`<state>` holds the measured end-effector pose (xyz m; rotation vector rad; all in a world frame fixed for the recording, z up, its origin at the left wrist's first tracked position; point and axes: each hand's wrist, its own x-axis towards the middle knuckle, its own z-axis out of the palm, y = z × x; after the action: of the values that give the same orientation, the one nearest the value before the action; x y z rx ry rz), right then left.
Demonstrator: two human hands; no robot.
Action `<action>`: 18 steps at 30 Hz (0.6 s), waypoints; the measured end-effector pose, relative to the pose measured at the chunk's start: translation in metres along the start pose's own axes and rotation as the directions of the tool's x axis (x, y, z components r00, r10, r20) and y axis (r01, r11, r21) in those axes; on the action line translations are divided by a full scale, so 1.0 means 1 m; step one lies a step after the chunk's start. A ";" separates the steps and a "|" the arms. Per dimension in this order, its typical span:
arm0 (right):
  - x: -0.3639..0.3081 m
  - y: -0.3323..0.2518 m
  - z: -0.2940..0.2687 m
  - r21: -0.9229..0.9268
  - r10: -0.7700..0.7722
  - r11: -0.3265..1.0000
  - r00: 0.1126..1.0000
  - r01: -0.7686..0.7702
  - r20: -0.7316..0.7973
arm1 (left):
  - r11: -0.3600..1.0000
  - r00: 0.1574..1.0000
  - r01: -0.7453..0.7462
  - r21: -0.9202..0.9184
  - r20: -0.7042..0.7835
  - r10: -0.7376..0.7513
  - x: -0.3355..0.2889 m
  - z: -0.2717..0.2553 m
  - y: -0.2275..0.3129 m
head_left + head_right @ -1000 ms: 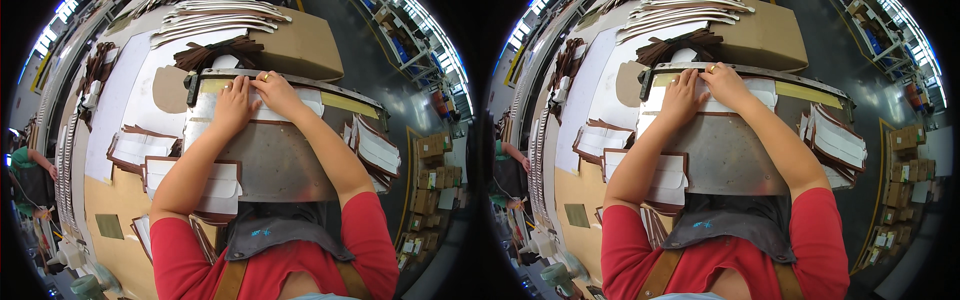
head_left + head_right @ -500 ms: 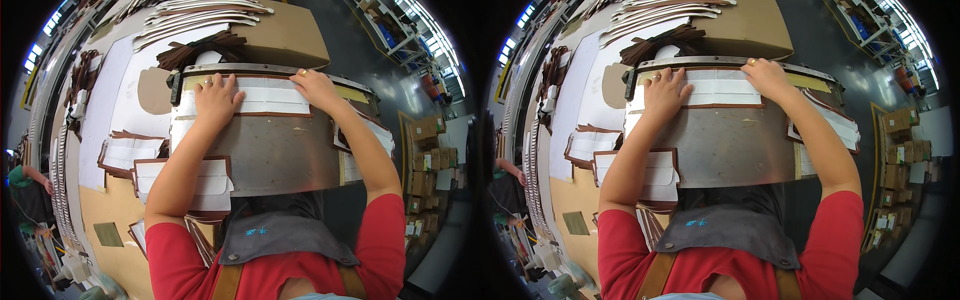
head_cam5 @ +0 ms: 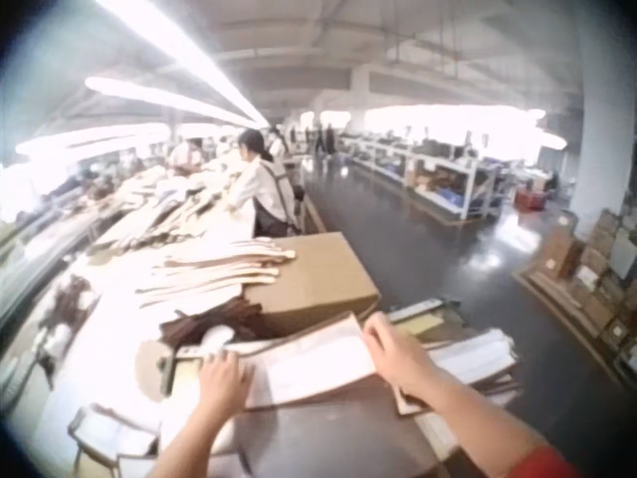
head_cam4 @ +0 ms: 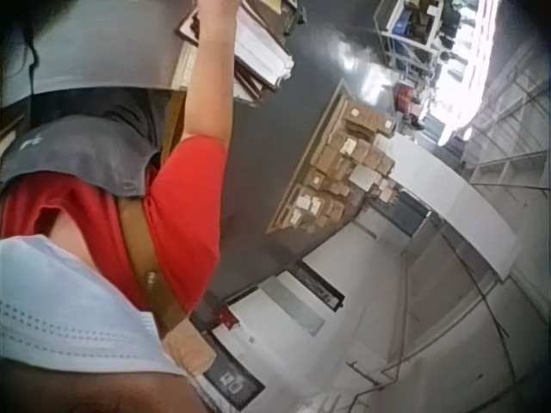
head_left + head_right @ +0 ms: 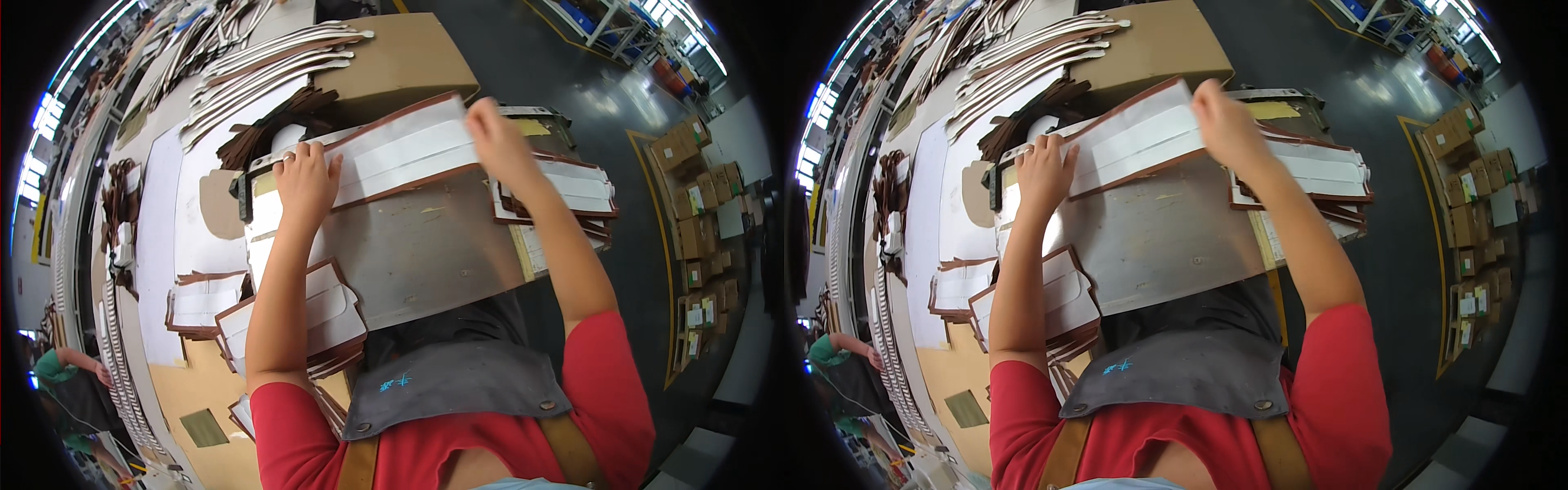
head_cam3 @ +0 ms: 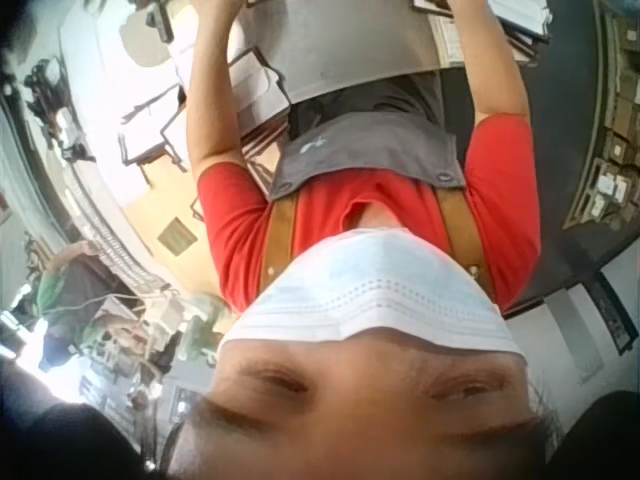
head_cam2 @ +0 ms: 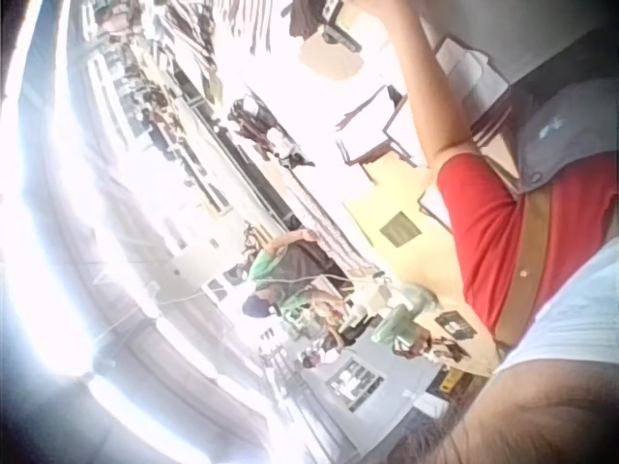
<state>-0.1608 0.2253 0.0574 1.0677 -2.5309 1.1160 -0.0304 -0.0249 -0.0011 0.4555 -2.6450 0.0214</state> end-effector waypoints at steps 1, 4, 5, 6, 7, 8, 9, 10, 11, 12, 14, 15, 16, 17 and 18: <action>-0.005 0.004 -0.024 0.007 -0.041 0.999 0.994 0.042 -0.103 | 1.000 1.000 -0.009 -0.013 -0.019 0.009 0.006 0.000 0.004; -0.029 0.038 -0.105 -0.009 -0.101 0.995 0.934 0.104 -0.342 | 0.995 0.998 -0.041 -0.091 -0.060 0.036 0.032 -0.001 0.031; -0.043 0.055 -0.139 0.078 0.082 0.995 0.952 -0.062 -0.294 | 0.993 0.996 -0.056 -0.103 -0.069 0.049 0.044 -0.001 0.045; -0.058 0.082 -0.166 0.177 0.155 0.979 0.942 -0.105 -0.298 | 0.989 0.995 -0.077 -0.126 -0.077 0.067 0.057 -0.002 0.063; -0.068 0.097 -0.180 0.233 0.206 0.962 0.935 -0.140 -0.290 | 0.987 0.994 -0.085 -0.133 -0.080 0.075 0.066 -0.004 0.074; -0.081 0.116 -0.189 0.158 0.257 0.962 0.930 -0.221 -0.264 | 0.984 0.993 -0.100 -0.148 -0.082 0.089 0.076 -0.006 0.087; -0.095 0.137 -0.194 0.082 0.312 0.950 0.920 -0.300 -0.238 | 0.969 0.988 -0.127 -0.210 -0.108 0.106 0.085 -0.009 0.098; -0.101 0.148 -0.197 0.008 0.363 0.929 0.907 -0.370 -0.211 | 0.957 0.984 -0.147 -0.251 -0.133 0.116 0.093 -0.015 0.106; -0.098 0.135 -0.178 -0.129 0.353 0.907 0.890 -0.401 -0.287 | 0.948 0.982 -0.155 -0.279 -0.152 0.116 0.098 -0.022 0.109; -0.094 0.117 -0.164 -0.228 0.190 0.935 0.928 -0.271 -0.322 | 0.936 0.979 -0.164 -0.310 -0.169 0.116 0.103 -0.029 0.113; -0.075 0.054 -0.125 -0.164 0.008 0.985 0.960 -0.056 -0.281 | 0.898 0.957 -0.232 -0.375 -0.251 0.143 0.109 -0.048 0.107; -0.070 0.030 -0.107 -0.121 -0.057 0.992 0.975 0.032 -0.215 | 0.873 0.967 -0.208 -0.441 -0.225 0.116 0.108 -0.065 0.107; -0.063 0.012 -0.083 0.011 -0.108 0.994 0.990 0.109 -0.096 | 0.859 0.967 -0.202 -0.471 -0.236 0.099 0.107 -0.079 0.101; -0.059 -0.011 -0.055 0.098 -0.155 0.983 0.988 0.153 0.013 | 0.850 0.967 -0.202 -0.487 -0.238 0.093 0.101 -0.094 0.093; -0.054 -0.031 -0.035 0.182 -0.160 0.974 0.975 0.131 0.155 | 0.831 0.965 -0.209 -0.515 -0.246 0.090 0.092 -0.106 0.088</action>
<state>-0.1048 0.2644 0.0776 1.4245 -2.4647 1.2695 -0.0908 0.0393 0.1397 0.0444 -2.3261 -0.5811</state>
